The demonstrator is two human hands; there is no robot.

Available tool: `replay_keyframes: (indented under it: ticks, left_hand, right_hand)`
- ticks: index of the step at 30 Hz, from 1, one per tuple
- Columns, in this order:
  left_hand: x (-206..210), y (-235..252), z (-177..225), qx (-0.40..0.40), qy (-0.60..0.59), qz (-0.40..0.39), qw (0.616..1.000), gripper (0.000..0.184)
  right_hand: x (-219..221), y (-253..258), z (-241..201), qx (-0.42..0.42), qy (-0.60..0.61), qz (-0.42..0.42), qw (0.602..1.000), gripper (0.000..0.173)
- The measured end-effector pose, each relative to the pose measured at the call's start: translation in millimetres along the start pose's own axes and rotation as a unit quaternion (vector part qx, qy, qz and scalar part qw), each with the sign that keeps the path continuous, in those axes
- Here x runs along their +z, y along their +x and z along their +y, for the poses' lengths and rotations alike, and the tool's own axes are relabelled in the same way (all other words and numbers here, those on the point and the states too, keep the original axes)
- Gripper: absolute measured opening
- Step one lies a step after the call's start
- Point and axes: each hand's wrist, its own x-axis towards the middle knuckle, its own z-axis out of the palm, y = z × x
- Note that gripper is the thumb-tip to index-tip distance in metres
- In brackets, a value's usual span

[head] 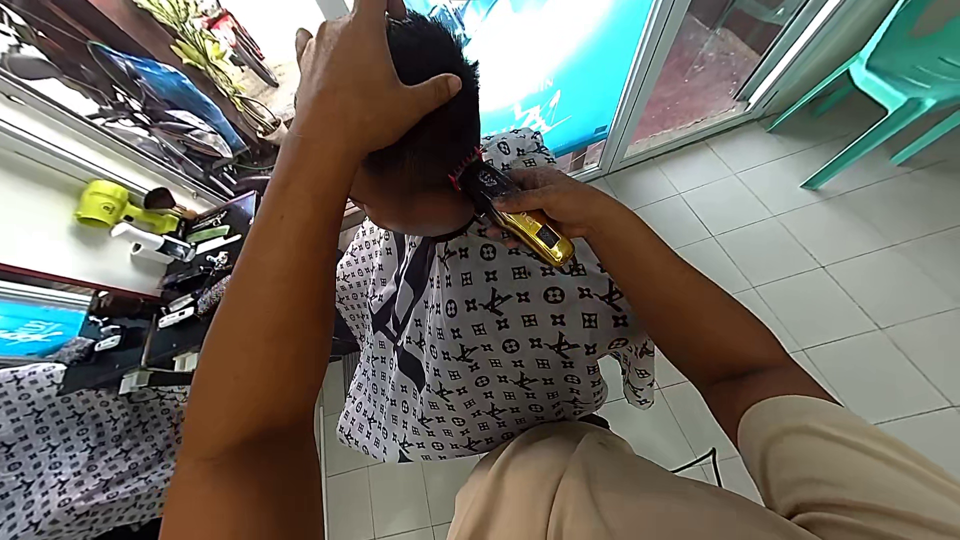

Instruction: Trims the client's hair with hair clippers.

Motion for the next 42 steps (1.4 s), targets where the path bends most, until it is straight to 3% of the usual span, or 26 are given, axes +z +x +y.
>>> replay_keyframes:
  ticks: [6, 12, 18, 23, 28, 33, 39, 42]
  left_hand:
    - [3.9, 1.6, -0.7, -0.010, 0.001, 0.007, 1.000, 0.079]
    - [2.5, 1.9, -0.7, -0.010, 0.009, 0.006, 1.000, 0.079]
    - [3.6, 3.1, 1.0, -0.016, 0.001, 0.007, 1.000, 0.078]
    - [1.3, 1.2, 1.8, -0.019, 0.009, 0.002, 1.000, 0.079]
    - [3.7, 2.3, 1.0, -0.012, 0.006, 0.007, 1.000, 0.078]
    - [2.4, 0.9, 1.6, -0.018, 0.005, 0.004, 1.000, 0.078]
    - [2.8, 1.9, 2.2, -0.013, 0.007, 0.005, 1.000, 0.075]
    - [0.9, 1.5, 3.4, -0.015, 0.009, 0.003, 1.000, 0.076]
  right_hand:
    - [13.3, 9.3, -11.5, -0.114, 0.031, -0.019, 0.993, 0.034]
    - [10.7, 0.7, -3.3, -0.020, 0.037, -0.003, 0.999, 0.026]
    - [21.7, 7.6, -13.3, -0.123, 0.058, -0.002, 0.991, 0.029]
    - [10.7, 1.6, 0.7, -0.025, 0.061, -0.009, 0.998, 0.023]
    - [17.9, 5.1, -22.0, -0.106, 0.058, -0.008, 0.993, 0.025]
    - [6.4, -0.3, -2.5, -0.014, 0.055, -0.012, 0.998, 0.023]
    - [18.0, 4.4, -27.8, -0.095, 0.057, -0.005, 0.994, 0.024]
    - [17.3, 0.9, -12.4, -0.057, 0.042, -0.005, 0.997, 0.025]
